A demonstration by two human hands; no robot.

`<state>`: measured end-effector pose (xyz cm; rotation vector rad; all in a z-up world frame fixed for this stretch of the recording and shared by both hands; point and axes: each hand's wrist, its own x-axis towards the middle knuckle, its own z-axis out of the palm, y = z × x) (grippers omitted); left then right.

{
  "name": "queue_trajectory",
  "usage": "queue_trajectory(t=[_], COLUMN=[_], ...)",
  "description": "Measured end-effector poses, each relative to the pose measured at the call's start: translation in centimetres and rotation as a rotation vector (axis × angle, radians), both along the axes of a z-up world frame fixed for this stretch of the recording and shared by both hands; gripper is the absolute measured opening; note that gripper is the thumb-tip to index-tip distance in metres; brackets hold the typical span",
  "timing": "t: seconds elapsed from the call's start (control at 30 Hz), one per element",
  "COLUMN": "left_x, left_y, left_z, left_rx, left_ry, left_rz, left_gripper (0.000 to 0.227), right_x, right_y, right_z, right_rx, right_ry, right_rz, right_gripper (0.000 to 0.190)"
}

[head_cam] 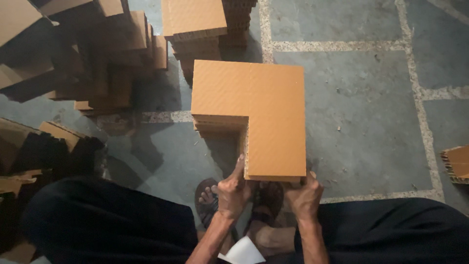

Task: The person sits on the floor and uses a yellow utility knife to cut rectangular cardboard sheets into L-shaped pieces. They repeatedly score and snap the cardboard, then stack the finished pieces into a pile.

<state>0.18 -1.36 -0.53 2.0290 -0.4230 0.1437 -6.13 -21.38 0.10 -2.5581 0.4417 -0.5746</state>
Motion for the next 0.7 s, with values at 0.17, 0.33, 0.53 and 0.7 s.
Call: queue_trajectory(t=[0.17, 0.33, 0.53, 0.7], left_x=[-0.1, 0.5, 0.8, 0.3], left_y=[0.3, 0.6, 1.0, 0.5], left_z=[3.0, 5.9, 5.8, 4.3], left_rx=[-0.005, -0.190, -0.107, -0.128], left_ry=[0.126, 0.020, 0.071, 0.021], left_rz=[-0.040, -0.130, -0.165, -0.089], left_gripper=[0.081, 0.099, 0.079, 0.073], right_x=[1.6, 1.8, 3.1, 2.5], right_y=[0.4, 0.9, 1.7, 2.4], right_z=[4.0, 8.8, 10.0, 10.0], right_rx=[0.004, 0.091, 0.335, 0.371], right_ry=[-0.256, -0.078, 0.104, 0.032], right_rz=[0.332, 0.242, 0.129, 0.094], right_gripper=[0.105, 0.118, 0.081, 0.062])
